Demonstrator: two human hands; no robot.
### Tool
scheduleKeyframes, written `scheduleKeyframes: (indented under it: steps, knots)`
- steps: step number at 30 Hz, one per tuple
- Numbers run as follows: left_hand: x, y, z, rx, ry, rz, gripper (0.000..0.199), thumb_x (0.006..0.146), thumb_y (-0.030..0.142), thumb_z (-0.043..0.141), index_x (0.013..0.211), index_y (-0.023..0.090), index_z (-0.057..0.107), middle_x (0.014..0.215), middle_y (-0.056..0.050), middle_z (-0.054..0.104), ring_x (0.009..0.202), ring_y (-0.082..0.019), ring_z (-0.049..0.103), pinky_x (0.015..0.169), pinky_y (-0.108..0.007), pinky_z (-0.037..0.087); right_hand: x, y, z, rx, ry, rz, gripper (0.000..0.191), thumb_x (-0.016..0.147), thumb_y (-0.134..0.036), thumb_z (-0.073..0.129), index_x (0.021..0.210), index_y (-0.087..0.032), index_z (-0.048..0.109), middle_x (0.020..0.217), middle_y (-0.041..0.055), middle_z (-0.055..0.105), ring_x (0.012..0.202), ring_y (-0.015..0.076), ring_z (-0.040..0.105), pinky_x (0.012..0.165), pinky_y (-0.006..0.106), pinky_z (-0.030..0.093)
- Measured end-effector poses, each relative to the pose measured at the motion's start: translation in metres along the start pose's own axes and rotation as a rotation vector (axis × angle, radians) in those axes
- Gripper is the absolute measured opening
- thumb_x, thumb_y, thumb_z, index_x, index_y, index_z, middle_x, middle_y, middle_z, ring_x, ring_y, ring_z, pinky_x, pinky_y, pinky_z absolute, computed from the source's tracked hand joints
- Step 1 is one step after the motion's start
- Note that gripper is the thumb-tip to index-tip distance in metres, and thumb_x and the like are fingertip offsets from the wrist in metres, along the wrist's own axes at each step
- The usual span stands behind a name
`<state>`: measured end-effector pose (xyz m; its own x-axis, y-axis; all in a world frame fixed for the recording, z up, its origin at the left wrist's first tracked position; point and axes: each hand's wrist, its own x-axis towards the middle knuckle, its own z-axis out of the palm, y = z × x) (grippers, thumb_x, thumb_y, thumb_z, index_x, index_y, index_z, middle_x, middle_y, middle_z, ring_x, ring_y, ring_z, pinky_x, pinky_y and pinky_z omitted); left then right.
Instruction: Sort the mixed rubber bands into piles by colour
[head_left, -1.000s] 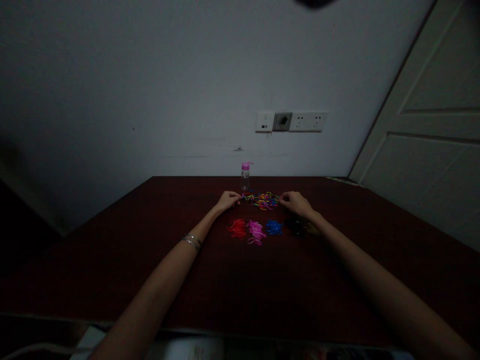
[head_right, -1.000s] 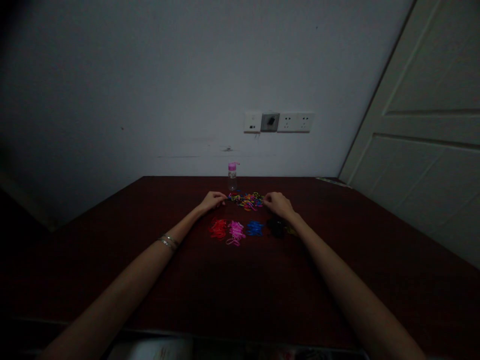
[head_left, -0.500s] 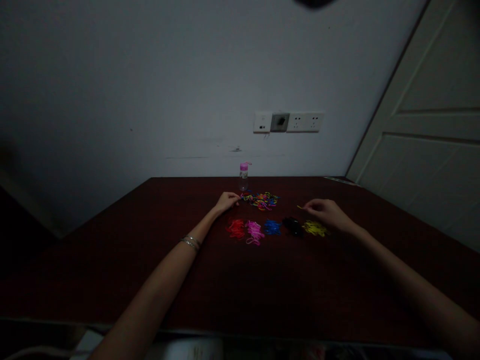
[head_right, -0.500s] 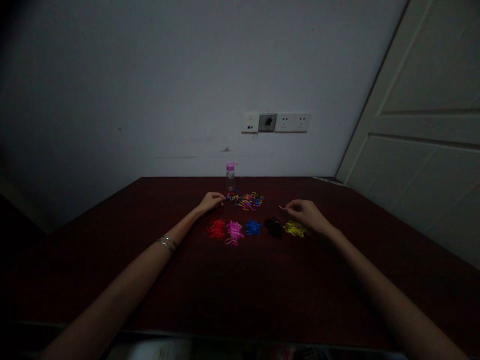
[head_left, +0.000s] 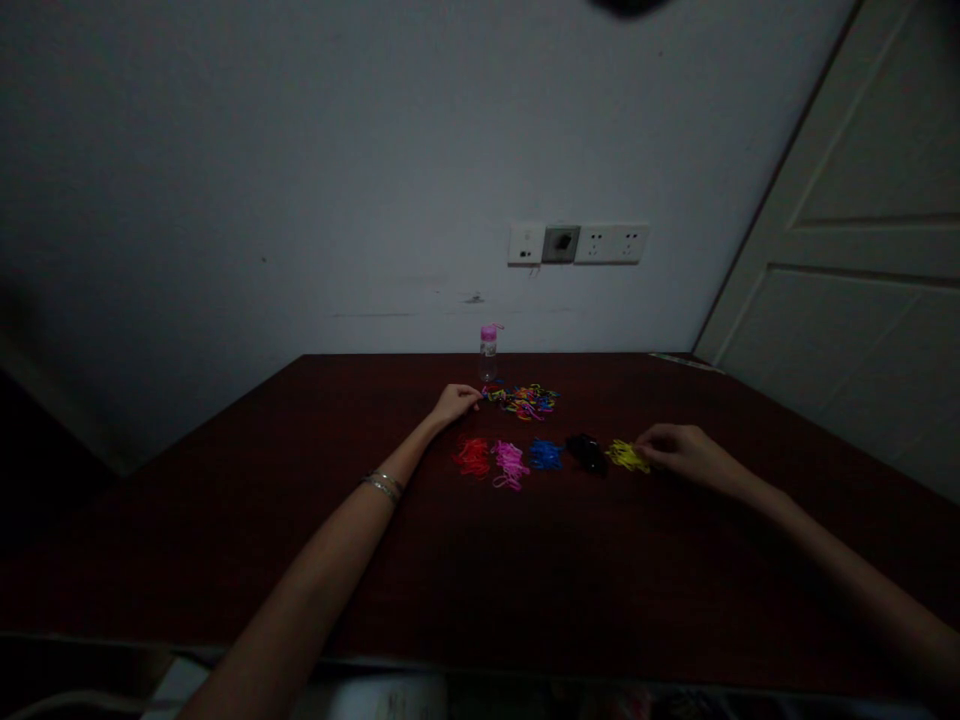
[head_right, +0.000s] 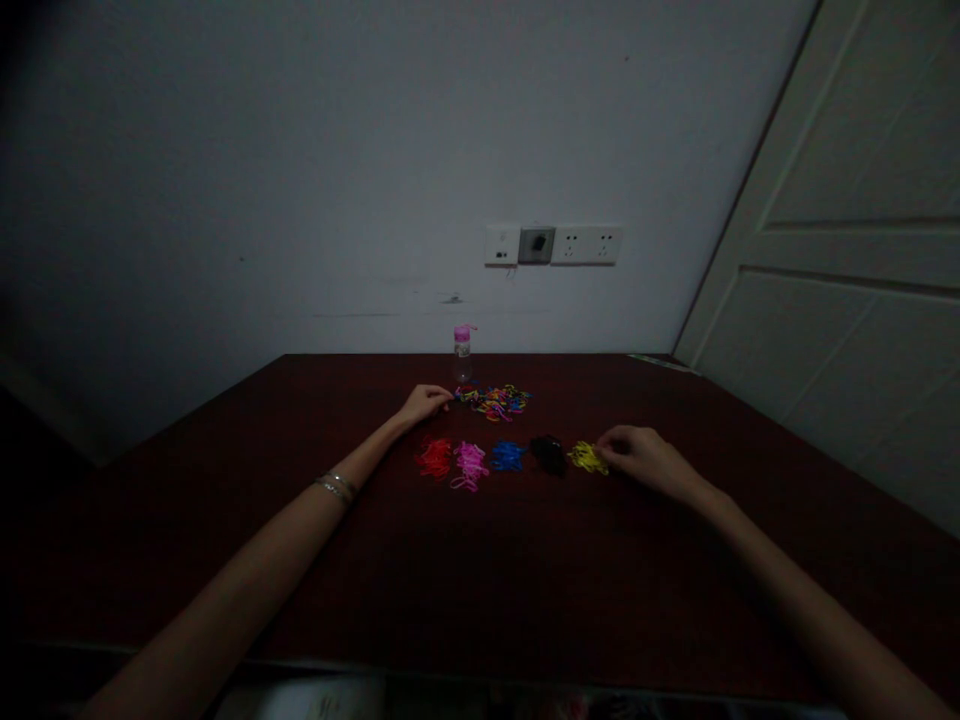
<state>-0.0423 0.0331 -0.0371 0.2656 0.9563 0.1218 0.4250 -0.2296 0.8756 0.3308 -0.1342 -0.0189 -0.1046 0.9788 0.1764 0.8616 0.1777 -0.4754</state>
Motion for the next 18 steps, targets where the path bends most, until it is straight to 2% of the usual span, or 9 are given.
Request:
scheduleKeyframes:
  steps: [4, 6, 9, 14, 18]
  knots:
    - [-0.001, -0.001, 0.0, 0.069, 0.086, 0.08, 0.024, 0.076, 0.026, 0.053, 0.089, 0.01, 0.067, 0.07, -0.003, 0.063, 0.052, -0.007, 0.047, 0.051, -0.018, 0.037, 0.014, 0.0, -0.005, 0.014, 0.037, 0.003, 0.03, 0.072, -0.043, 0.053, 0.082, -0.02, 0.069, 0.087, 0.0068, 0.07, 0.077, 0.0214, 0.063, 0.065, 0.028, 0.047]
    - [-0.002, 0.001, 0.002, 0.139, 0.115, 0.178, 0.025, 0.076, 0.029, 0.054, 0.087, 0.012, 0.067, 0.079, -0.005, 0.065, 0.065, -0.01, 0.054, 0.062, -0.02, 0.041, 0.022, -0.001, -0.004, 0.022, 0.05, 0.015, 0.031, 0.073, -0.043, 0.052, 0.083, -0.018, 0.069, 0.085, 0.0069, 0.07, 0.075, 0.0211, 0.063, 0.063, 0.027, 0.047]
    - [-0.004, 0.006, 0.007, 0.287, 0.132, 0.29, 0.027, 0.075, 0.035, 0.056, 0.088, 0.014, 0.068, 0.09, -0.007, 0.064, 0.083, -0.015, 0.056, 0.075, -0.024, 0.042, 0.035, -0.004, 0.001, 0.062, 0.07, 0.043, 0.032, 0.074, -0.041, 0.049, 0.084, -0.016, 0.068, 0.08, 0.0069, 0.069, 0.07, 0.0197, 0.063, 0.058, 0.026, 0.046]
    - [-0.012, 0.018, 0.016, 0.532, 0.035, 0.33, 0.032, 0.075, 0.042, 0.057, 0.094, 0.018, 0.066, 0.099, -0.008, 0.059, 0.091, -0.019, 0.054, 0.08, -0.027, 0.042, 0.058, 0.001, 0.017, 0.085, 0.113, 0.085, 0.031, 0.074, -0.038, 0.047, 0.082, -0.015, 0.068, 0.077, 0.0066, 0.069, 0.067, 0.0185, 0.062, 0.057, 0.025, 0.045]
    - [-0.022, 0.026, 0.018, 0.725, -0.039, 0.36, 0.034, 0.081, 0.044, 0.048, 0.104, 0.022, 0.061, 0.108, -0.006, 0.053, 0.096, -0.019, 0.053, 0.08, -0.027, 0.044, 0.075, 0.016, 0.03, 0.038, 0.134, 0.087, 0.031, 0.072, -0.037, 0.049, 0.082, -0.016, 0.069, 0.083, 0.0068, 0.07, 0.074, 0.0199, 0.063, 0.064, 0.026, 0.046]
